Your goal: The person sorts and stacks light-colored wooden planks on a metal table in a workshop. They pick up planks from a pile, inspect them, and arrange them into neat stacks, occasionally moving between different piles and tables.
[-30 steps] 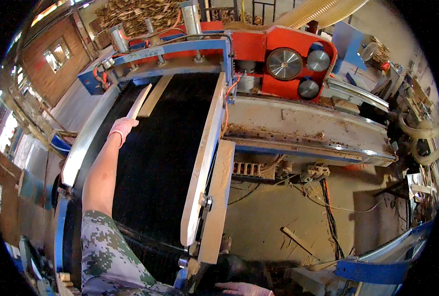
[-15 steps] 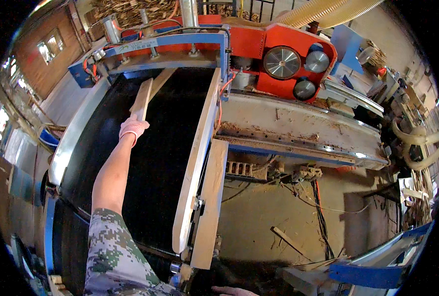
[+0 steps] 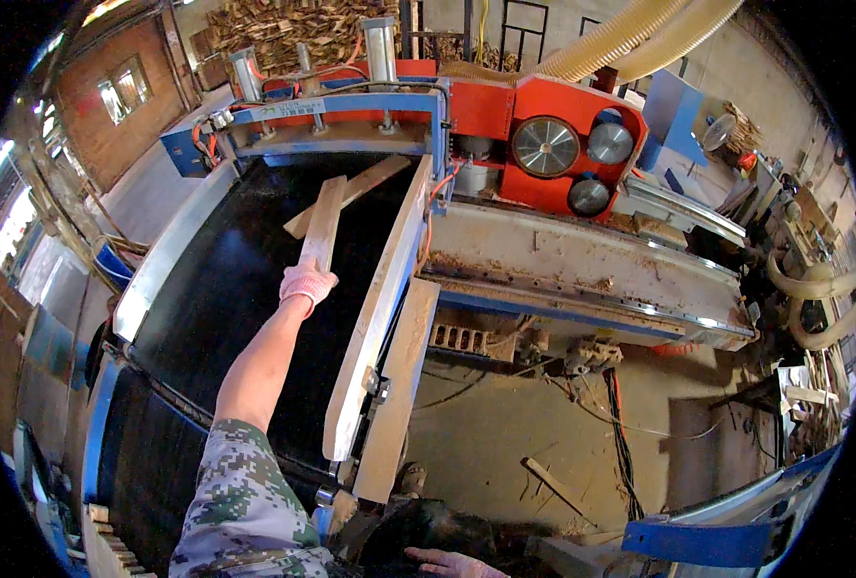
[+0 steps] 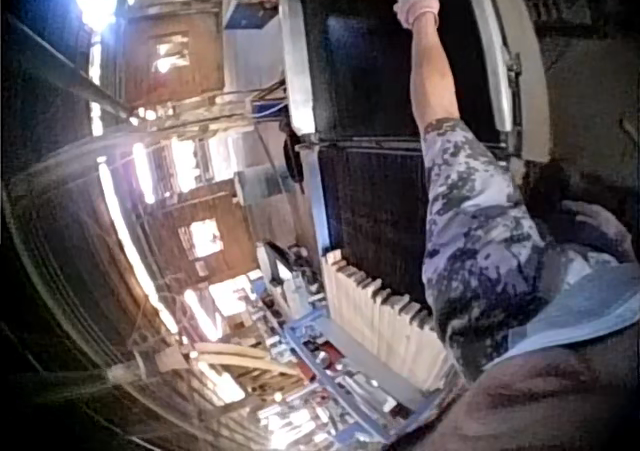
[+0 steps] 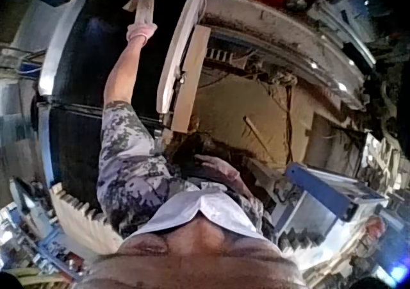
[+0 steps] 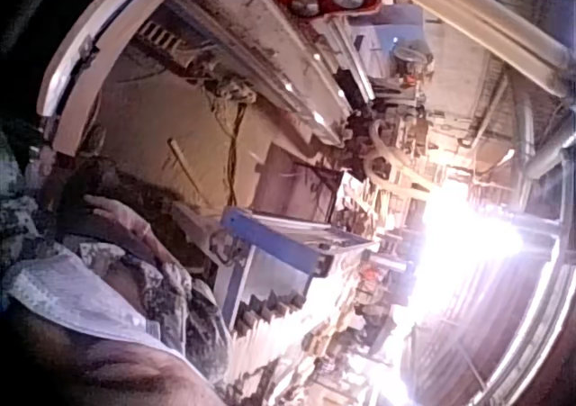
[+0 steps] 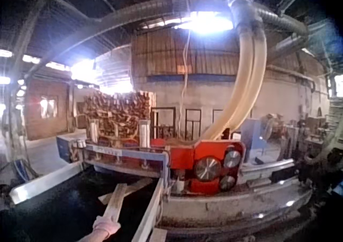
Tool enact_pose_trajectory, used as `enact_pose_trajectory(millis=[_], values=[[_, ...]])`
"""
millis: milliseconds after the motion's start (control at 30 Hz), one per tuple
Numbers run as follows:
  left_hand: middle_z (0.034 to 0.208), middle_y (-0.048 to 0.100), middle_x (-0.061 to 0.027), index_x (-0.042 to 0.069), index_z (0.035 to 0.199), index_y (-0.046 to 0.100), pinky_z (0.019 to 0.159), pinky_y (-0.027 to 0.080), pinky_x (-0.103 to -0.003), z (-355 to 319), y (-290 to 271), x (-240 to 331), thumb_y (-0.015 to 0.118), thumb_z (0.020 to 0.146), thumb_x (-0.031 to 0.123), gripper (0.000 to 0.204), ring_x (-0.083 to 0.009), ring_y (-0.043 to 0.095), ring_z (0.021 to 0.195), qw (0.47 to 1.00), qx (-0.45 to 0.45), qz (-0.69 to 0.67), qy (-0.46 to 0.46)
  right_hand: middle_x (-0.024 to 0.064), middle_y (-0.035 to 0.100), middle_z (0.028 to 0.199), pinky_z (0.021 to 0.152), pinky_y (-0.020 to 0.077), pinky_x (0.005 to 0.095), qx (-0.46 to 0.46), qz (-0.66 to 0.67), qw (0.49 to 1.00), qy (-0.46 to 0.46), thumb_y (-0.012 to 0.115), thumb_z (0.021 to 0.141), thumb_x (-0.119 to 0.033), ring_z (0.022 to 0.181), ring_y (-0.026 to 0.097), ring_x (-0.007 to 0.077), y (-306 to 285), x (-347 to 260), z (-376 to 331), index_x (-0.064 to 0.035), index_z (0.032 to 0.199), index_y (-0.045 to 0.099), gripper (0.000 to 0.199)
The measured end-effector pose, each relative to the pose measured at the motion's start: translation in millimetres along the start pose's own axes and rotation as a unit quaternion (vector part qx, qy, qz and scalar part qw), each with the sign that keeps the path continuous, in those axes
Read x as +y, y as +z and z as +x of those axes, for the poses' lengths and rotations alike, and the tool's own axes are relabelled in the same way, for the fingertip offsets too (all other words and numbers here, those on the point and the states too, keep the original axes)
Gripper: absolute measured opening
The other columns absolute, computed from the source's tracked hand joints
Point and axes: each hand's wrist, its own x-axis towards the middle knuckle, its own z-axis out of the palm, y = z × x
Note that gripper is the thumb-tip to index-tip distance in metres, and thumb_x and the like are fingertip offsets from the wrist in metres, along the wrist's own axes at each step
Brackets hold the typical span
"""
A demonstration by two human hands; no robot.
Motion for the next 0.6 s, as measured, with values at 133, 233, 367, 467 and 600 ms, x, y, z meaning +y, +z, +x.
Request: enact_pose_trajectory(millis=[133, 233, 367, 467, 600], values=[[0.148, 0.058, -0.0249, 0.024, 0.152, 0.058, 0.111, 0.053, -0.053, -20, 1, 1, 0.078, 0.086, 0.048, 0.073, -0.0405, 0.060, 0.137, 0.999, -0.016, 0.010, 0.025, 0.0173, 0.042, 0.170, 0.130, 0.0290, 0.0399, -0.006, -0.027, 1.000, -0.005, 0.066, 0.104, -0.052, 0.154, 0.042, 0.0242, -4, 6, -6, -0.0114, 0.169, 0.034, 0.084], [0.155, 0.056, -0.0279, 0.019, 0.155, 0.057, 0.117, 0.048, -0.051, -44, -6, 4, 0.079, 0.085, 0.048, 0.079, -0.0430, 0.056, 0.142, 0.999, -0.020, 0.004, 0.046, 0.0165, 0.042, 0.170, 0.130, 0.0282, 0.0397, -0.009, -0.046, 0.999, -0.009, 0.063, 0.106, -0.051, 0.155, 0.041, 0.0248, -6, 11, -11, -0.0089, 0.168, 0.035, 0.080], [0.146, 0.067, -0.0221, 0.014, 0.153, 0.059, 0.114, 0.049, -0.047, -73, -13, 18, 0.079, 0.085, 0.045, 0.078, -0.0392, 0.065, 0.133, 0.998, -0.013, -0.018, 0.055, 0.0154, 0.042, 0.170, 0.131, 0.0271, 0.0393, 0.001, -0.068, 0.997, -0.029, 0.059, 0.110, -0.048, 0.157, 0.039, 0.0255, -10, 22, -13, -0.0056, 0.167, 0.037, 0.075], [0.128, 0.075, -0.0215, 0.010, 0.149, 0.061, 0.105, 0.052, -0.044, -42, 6, -24, 0.080, 0.086, 0.041, 0.073, -0.0368, 0.071, 0.120, 0.974, 0.005, -0.198, 0.106, 0.0146, 0.042, 0.170, 0.131, 0.0263, 0.0391, 0.007, -0.096, 0.994, -0.057, 0.056, 0.113, -0.047, 0.158, 0.038, 0.0260, -20, 37, -7, -0.0031, 0.166, 0.039, 0.071], [0.115, 0.076, -0.0122, 0.004, 0.144, 0.062, 0.090, 0.052, -0.032, -58, 5, -52, 0.078, 0.089, 0.030, 0.063, -0.0209, 0.069, 0.105, 0.907, -0.027, -0.387, 0.162, 0.0145, 0.049, 0.166, 0.129, 0.0311, 0.0388, 0.083, -0.098, 0.989, -0.075, 0.066, 0.108, -0.039, 0.154, 0.044, 0.0243, -3, -63, -33, 0.0043, 0.162, 0.043, 0.073]])
